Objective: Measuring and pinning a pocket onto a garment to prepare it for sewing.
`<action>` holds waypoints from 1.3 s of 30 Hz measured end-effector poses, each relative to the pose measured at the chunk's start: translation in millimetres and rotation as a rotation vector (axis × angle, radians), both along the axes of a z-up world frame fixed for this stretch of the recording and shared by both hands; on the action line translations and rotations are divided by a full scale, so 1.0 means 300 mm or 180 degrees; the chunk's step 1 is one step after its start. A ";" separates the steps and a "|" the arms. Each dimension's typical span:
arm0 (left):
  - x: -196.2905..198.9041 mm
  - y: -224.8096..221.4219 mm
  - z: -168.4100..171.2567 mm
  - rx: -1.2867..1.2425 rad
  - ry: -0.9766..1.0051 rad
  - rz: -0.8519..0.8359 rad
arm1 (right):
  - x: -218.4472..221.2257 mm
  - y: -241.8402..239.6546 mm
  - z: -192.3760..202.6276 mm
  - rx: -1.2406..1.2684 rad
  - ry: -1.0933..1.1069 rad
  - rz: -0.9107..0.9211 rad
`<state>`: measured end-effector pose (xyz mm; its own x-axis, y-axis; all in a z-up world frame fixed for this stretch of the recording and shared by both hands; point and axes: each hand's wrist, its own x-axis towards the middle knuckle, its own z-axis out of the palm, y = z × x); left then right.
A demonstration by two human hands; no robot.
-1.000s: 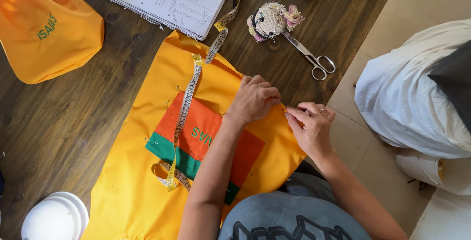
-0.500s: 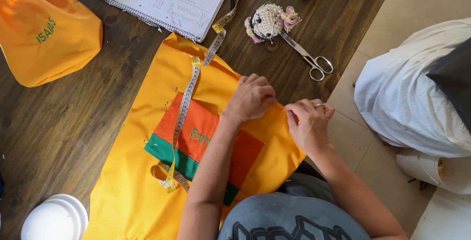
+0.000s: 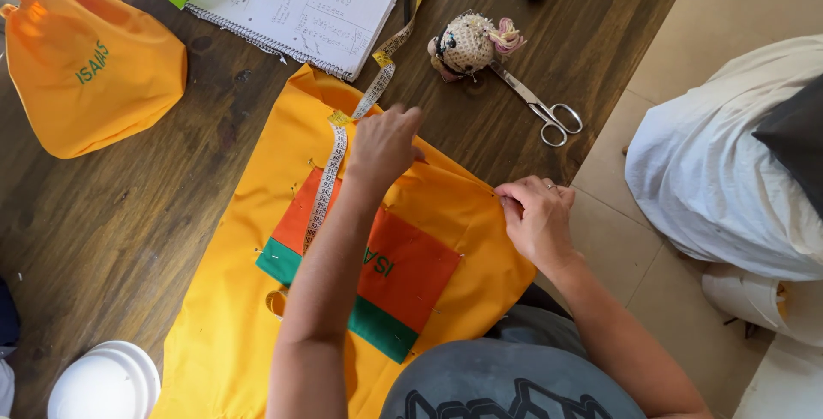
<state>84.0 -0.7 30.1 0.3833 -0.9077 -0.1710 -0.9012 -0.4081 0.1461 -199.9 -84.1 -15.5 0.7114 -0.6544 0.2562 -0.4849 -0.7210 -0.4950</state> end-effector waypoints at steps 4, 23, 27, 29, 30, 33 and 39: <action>-0.014 -0.006 0.123 0.0070 -0.0013 -0.0645 | 0.004 0.011 0.032 0.0003 0.0048 0.0004; 0.033 0.009 0.037 -0.0030 0.0084 -0.1872 | -0.008 0.027 -0.001 0.0077 -0.0110 -0.0166; 0.017 -0.002 0.046 0.0489 0.0464 -0.1457 | -0.007 0.037 -0.006 -0.0180 -0.0085 -0.0183; 0.040 -0.025 -0.006 0.0501 0.0833 -0.1272 | -0.010 0.043 -0.001 -0.0247 -0.0022 -0.0154; 0.052 -0.038 -0.032 0.0513 0.1203 -0.1087 | -0.012 0.044 0.002 -0.0310 0.0044 -0.0130; -0.017 -0.045 0.167 0.0803 0.1619 -0.0940 | -0.011 0.049 0.008 -0.0294 0.0046 -0.0107; -0.022 -0.112 0.051 0.0994 0.1036 -0.0811 | 0.004 0.048 0.050 -0.0042 0.0079 -0.0111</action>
